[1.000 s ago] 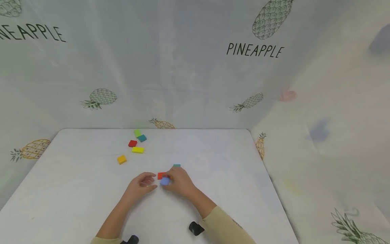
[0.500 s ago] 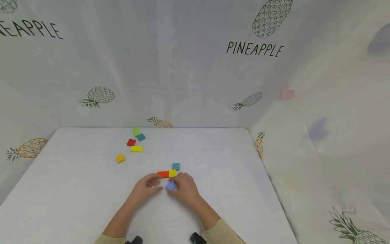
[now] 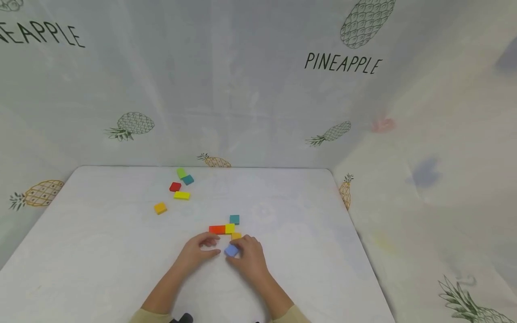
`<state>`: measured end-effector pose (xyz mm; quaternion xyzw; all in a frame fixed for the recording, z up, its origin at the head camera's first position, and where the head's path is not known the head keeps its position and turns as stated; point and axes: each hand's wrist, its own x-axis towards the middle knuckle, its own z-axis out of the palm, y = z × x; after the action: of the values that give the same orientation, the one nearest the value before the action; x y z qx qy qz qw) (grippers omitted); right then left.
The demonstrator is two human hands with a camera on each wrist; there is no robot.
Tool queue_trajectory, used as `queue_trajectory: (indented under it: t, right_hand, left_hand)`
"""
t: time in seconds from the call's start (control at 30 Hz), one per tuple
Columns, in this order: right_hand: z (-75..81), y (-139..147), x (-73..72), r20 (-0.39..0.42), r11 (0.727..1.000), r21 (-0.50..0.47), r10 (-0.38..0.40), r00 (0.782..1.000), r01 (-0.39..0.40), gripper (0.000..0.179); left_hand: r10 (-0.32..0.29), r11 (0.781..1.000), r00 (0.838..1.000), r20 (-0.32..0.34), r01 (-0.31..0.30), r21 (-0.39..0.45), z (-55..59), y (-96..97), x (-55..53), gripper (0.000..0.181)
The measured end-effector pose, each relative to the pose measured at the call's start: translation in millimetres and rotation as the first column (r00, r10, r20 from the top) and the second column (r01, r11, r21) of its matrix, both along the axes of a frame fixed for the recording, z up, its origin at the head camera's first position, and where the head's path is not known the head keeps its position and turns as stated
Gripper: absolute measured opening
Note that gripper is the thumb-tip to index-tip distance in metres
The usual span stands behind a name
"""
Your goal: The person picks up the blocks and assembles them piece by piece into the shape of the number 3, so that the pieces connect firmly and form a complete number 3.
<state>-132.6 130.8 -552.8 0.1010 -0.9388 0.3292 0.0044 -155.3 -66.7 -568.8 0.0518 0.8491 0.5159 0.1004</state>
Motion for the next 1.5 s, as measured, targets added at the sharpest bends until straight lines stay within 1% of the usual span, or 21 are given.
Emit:
queue_trajectory:
  t: [0.1,0.23,0.27,0.33,0.57,0.63,0.7,0.83,0.97,1.1,1.23,1.5]
  right_hand:
    - [-2.4,-1,2.8,0.022,1.0,0.007,-0.026,0.999,0.026,0.038]
    - [-6.4,-2,4.8,0.043,0.999,0.012,-0.051,0.998,0.051,0.038]
    - [-7.9,-3,4.8,0.039,0.998,0.016,-0.053,0.998,0.053,0.038]
    - [-10.4,-3,4.7,0.024,0.998,0.02,-0.053,0.998,0.052,0.038]
    - [-15.6,-6,4.7,-0.012,0.998,0.032,-0.056,0.998,0.057,0.04]
    - [-14.8,-5,5.5,-0.002,0.998,0.028,-0.057,0.998,0.057,0.041]
    - [-13.9,-3,6.3,0.012,0.998,0.013,-0.058,0.998,0.058,0.042]
    - [-12.9,1,8.9,0.051,0.996,-0.044,-0.077,0.996,0.079,0.042]
    - [-15.4,6,11.4,0.047,0.992,-0.09,-0.086,0.995,0.09,0.041]
    - [-17.5,9,12.0,0.045,0.99,-0.109,-0.088,0.995,0.093,0.036]
    - [-16.3,8,11.6,0.055,0.988,-0.119,-0.095,0.994,0.101,0.03]
    - [-16.6,6,11.2,0.057,0.985,-0.125,-0.112,0.992,0.118,0.03]
  left_hand:
    - [-0.02,0.999,1.0,-0.013,0.02,-0.027,-1.4,-0.1,0.6,0.028]
    - [-0.06,0.996,0.997,-0.049,0.057,-0.071,-3.3,-0.3,1.8,0.025]
    - [-0.073,0.994,0.995,-0.063,0.068,-0.083,-3.6,-0.4,2.1,0.025]
    - [-0.085,0.992,0.994,-0.07,0.078,-0.1,-3.5,-0.6,2.7,0.025]
    - [-0.107,0.985,0.99,-0.086,0.094,-0.145,-1.4,-1.0,3.2,0.024]
    - [-0.111,0.984,0.989,-0.094,0.096,-0.151,-1.0,-0.8,3.3,0.025]
    - [-0.109,0.984,0.99,-0.086,0.095,-0.15,-0.4,-0.3,3.4,0.025]
    - [-0.111,0.984,0.991,-0.076,0.1,-0.146,-1.3,-0.1,3.5,0.025]
    - [-0.113,0.984,0.991,-0.073,0.101,-0.149,-3.0,-0.7,3.9,0.026]
    - [-0.114,0.984,0.991,-0.067,0.103,-0.148,-4.0,-2.3,2.9,0.026]
    - [-0.116,0.985,0.991,-0.065,0.106,-0.138,-4.4,-3.3,2.3,0.026]
    - [-0.113,0.986,0.991,-0.068,0.103,-0.13,-4.0,-2.5,3.4,0.027]
